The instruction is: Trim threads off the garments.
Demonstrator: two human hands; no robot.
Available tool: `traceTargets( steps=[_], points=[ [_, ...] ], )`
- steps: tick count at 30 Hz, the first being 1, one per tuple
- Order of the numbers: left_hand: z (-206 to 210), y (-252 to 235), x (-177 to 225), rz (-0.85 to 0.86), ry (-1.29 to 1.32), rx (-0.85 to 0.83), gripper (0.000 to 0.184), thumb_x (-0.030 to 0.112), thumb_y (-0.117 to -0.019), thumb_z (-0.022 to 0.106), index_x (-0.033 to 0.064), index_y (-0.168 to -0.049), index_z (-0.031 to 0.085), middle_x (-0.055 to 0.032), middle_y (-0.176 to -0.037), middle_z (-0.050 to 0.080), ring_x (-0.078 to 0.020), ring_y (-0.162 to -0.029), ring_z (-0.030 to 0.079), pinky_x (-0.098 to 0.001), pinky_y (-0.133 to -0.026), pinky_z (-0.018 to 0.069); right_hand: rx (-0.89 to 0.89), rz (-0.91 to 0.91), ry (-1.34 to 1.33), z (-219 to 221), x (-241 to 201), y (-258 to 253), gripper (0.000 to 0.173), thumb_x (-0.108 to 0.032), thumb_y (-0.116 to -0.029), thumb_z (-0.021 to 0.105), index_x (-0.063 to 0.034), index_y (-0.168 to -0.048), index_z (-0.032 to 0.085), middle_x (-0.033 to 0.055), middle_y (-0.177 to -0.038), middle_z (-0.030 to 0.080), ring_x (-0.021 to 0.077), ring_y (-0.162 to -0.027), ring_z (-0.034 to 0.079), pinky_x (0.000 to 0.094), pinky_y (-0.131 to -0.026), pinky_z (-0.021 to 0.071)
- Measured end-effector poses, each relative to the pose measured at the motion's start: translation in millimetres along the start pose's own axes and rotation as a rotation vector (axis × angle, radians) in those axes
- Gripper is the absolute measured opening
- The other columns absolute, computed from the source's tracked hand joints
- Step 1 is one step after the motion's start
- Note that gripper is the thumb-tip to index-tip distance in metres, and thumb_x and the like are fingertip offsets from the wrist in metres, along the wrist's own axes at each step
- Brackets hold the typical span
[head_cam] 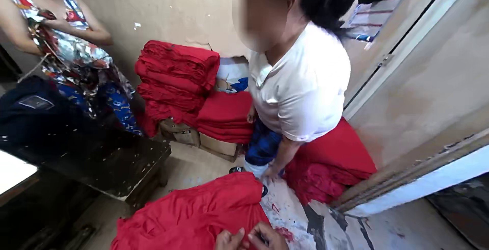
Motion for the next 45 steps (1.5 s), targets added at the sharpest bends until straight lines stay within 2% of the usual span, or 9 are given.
traceTargets(
  steps=[4,8,12,16,20,23,26,30,45],
  points=[
    [-8,-1,5,0.117,-0.230,0.167,0.029,0.019,-0.0979,0.067,0.0002,-0.078,0.059,-0.0045,-0.073,0.065,-0.0125,-0.069,0.065,-0.0320,-0.070,0.0566,0.049,-0.032,0.030,-2,5,-1,0.023,-0.022,-0.0983,0.064,-0.0006,-0.099,0.071,0.0100,-0.089,0.070,0.0171,-0.082,0.067,0.0368,-0.077,0.0575],
    [-2,-2,14,0.027,0.026,0.197,0.013,0.003,-0.0992,0.062,-0.0010,-0.090,0.055,-0.0043,-0.079,0.068,-0.0136,-0.071,0.071,-0.0336,-0.072,0.0627,-0.005,0.122,-0.141,-9,6,-7,0.025,-0.021,-0.1012,0.059,0.0021,-0.103,0.067,0.0074,-0.086,0.065,0.0118,-0.077,0.061,0.0316,-0.074,0.0529],
    [0,-2,15,-0.053,0.147,0.201,0.014,0.002,-0.1018,0.058,0.0004,-0.089,0.053,-0.0054,-0.077,0.069,-0.0154,-0.067,0.072,-0.0345,-0.070,0.0637,0.018,0.354,-0.464,-8,13,-5,0.017,-0.018,-0.1043,0.054,-0.0012,-0.105,0.060,-0.0048,-0.075,0.056,-0.0007,-0.054,0.044,0.0170,-0.051,0.0382],
    [-2,-3,14,-0.076,0.181,0.185,0.017,0.006,-0.1051,0.053,0.0015,-0.088,0.053,-0.0061,-0.074,0.070,-0.0167,-0.067,0.072,-0.0354,-0.070,0.0639,0.067,0.317,-0.406,-9,18,-4,0.034,-0.024,-0.1105,0.036,0.0041,-0.127,0.046,0.0015,-0.089,0.061,0.0040,-0.064,0.053,0.0218,-0.059,0.0459],
    [-2,-2,15,-0.080,0.192,0.187,0.014,-0.001,-0.1008,0.057,0.0023,-0.087,0.053,-0.0051,-0.076,0.070,-0.0155,-0.069,0.072,-0.0342,-0.072,0.0640,0.096,0.131,-0.057,-13,13,2,0.038,-0.024,-0.1068,0.047,0.0060,-0.129,0.051,0.0136,-0.101,0.065,0.0185,-0.085,0.065,0.0369,-0.076,0.0553],
    [-1,-1,16,-0.072,0.199,0.174,0.010,-0.005,-0.0980,0.059,0.0007,-0.090,0.056,-0.0053,-0.078,0.070,-0.0155,-0.071,0.072,-0.0341,-0.074,0.0638,0.061,-0.062,0.069,-12,8,8,0.038,-0.028,-0.1052,0.054,0.0018,-0.128,0.061,0.0159,-0.112,0.069,0.0221,-0.099,0.068,0.0407,-0.087,0.0571],
    [-1,-3,14,-0.065,0.207,0.170,0.009,-0.006,-0.0973,0.059,0.0000,-0.092,0.056,-0.0059,-0.078,0.070,-0.0163,-0.072,0.073,-0.0348,-0.075,0.0639,0.050,-0.148,0.098,-7,10,13,0.037,-0.031,-0.1032,0.059,-0.0028,-0.125,0.067,0.0134,-0.108,0.071,0.0206,-0.089,0.068,0.0392,-0.078,0.0579],
    [-2,-4,13,-0.051,0.222,0.172,0.011,-0.009,-0.0955,0.060,0.0004,-0.091,0.055,-0.0053,-0.076,0.069,-0.0170,-0.073,0.072,-0.0357,-0.077,0.0638,0.045,-0.102,0.121,-4,15,15,0.038,-0.032,-0.1006,0.062,0.0009,-0.121,0.062,0.0109,-0.086,0.068,0.0223,-0.072,0.066,0.0423,-0.065,0.0558],
    [-4,-2,9,0.000,0.144,0.109,0.013,-0.011,-0.0931,0.061,0.0011,-0.090,0.057,-0.0029,-0.074,0.069,-0.0145,-0.072,0.072,-0.0344,-0.077,0.0636,0.005,-0.044,0.105,-2,23,9,0.040,-0.036,-0.1015,0.060,-0.0001,-0.120,0.062,0.0104,-0.087,0.069,0.0222,-0.075,0.067,0.0437,-0.066,0.0555]
  ],
)
Point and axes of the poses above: each hand's wrist, its own y-axis away from the middle knuckle, its own z-axis out of the palm, x = y × z, the point moved 3 cm from there along -y, towards the middle knuckle
